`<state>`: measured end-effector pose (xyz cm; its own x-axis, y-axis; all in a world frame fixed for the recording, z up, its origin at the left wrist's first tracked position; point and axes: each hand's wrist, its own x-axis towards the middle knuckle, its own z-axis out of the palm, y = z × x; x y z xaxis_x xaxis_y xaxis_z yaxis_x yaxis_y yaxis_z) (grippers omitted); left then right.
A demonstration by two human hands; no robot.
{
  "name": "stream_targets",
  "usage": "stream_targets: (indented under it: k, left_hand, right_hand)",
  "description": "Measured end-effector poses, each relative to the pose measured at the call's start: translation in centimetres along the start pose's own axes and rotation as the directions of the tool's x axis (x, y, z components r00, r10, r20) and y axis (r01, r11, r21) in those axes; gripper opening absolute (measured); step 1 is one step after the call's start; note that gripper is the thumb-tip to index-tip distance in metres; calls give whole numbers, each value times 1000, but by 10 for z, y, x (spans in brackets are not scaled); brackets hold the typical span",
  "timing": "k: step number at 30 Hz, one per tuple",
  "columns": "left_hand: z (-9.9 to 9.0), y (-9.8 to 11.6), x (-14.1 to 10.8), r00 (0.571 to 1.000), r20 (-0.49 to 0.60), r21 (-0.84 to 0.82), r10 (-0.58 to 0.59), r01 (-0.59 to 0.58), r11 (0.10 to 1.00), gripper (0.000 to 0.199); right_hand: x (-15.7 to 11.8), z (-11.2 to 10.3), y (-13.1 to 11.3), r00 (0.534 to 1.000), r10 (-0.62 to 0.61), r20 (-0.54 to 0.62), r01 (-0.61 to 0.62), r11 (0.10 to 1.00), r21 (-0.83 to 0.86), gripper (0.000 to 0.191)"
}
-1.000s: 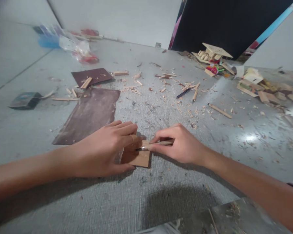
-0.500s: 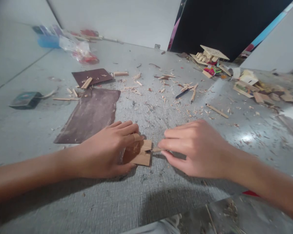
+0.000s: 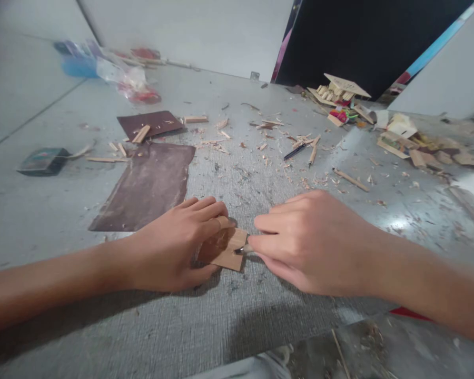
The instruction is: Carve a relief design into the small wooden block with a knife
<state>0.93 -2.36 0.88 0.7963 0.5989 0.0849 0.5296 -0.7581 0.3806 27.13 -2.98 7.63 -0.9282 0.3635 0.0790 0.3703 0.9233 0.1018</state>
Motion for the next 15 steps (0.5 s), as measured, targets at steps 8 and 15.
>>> stream_targets:
  k: [8,15]
  left_hand:
    - [2,1,0,999,-39,35,23,-22,999,35]
    - [5,0,2,997,-66,24,35,-34,999,28]
  right_hand:
    - [4,-2,-2,994,-53,93,55,998,-16,25]
    - [12,-4,6,982,-148,115,151,988,-21,22]
